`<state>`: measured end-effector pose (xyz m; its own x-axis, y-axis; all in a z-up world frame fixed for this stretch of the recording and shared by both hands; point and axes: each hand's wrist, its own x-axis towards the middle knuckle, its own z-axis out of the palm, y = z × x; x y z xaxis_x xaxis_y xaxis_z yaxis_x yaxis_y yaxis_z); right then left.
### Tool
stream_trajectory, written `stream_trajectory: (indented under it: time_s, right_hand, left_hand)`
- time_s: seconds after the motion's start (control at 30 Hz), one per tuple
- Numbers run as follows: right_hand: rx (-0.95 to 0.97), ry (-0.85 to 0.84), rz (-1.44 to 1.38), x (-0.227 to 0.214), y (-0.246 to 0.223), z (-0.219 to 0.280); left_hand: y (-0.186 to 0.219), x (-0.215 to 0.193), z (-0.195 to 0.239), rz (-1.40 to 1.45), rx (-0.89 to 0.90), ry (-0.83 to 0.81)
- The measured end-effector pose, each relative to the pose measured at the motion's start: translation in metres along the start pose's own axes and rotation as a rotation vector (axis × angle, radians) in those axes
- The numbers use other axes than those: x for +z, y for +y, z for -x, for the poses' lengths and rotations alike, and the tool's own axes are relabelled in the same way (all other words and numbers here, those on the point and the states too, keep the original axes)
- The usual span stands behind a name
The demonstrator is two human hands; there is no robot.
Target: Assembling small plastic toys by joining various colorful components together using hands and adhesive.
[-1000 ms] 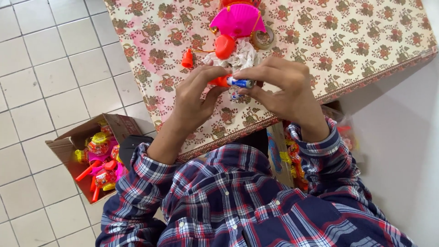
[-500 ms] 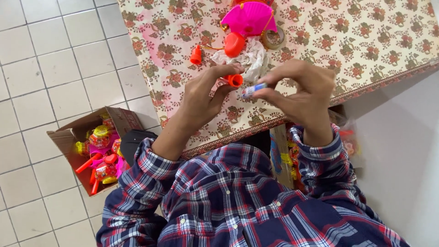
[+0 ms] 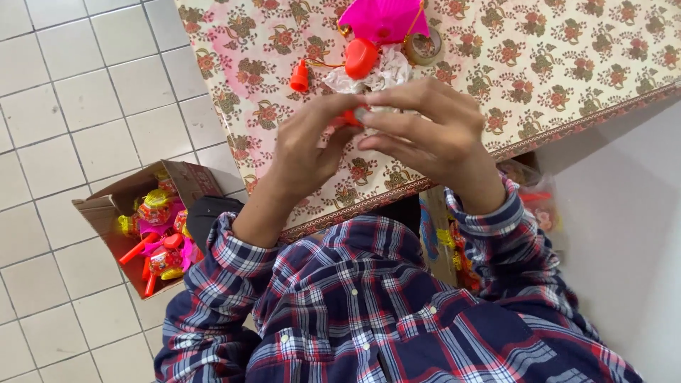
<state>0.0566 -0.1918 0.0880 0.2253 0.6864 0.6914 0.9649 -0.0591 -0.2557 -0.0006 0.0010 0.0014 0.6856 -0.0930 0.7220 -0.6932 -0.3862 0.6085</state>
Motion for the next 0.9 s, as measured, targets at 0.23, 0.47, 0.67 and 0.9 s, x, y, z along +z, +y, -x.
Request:
stream_trajectory:
  time_s: [0.23,0.47,0.67,0.9]
  right_hand:
    - [-0.034,-0.1,0.066,0.006,0.047,-0.012]
    - [-0.095,-0.391,0.387,0.065,0.068,-0.033]
    - [-0.149,-0.507,0.388,0.09,0.081,-0.031]
    - [-0.156,-0.298,-0.068,0.066,0.09,-0.028]
  left_hand:
    - [0.008,-0.023,0.021,-0.006,-0.157,0.332]
    - [0.018,-0.029,0.02,-0.089,-0.371,0.313]
    - [0.016,-0.03,0.021,-0.248,-0.445,0.2]
    - [0.021,-0.028,0.014,-0.168,-0.517,0.259]
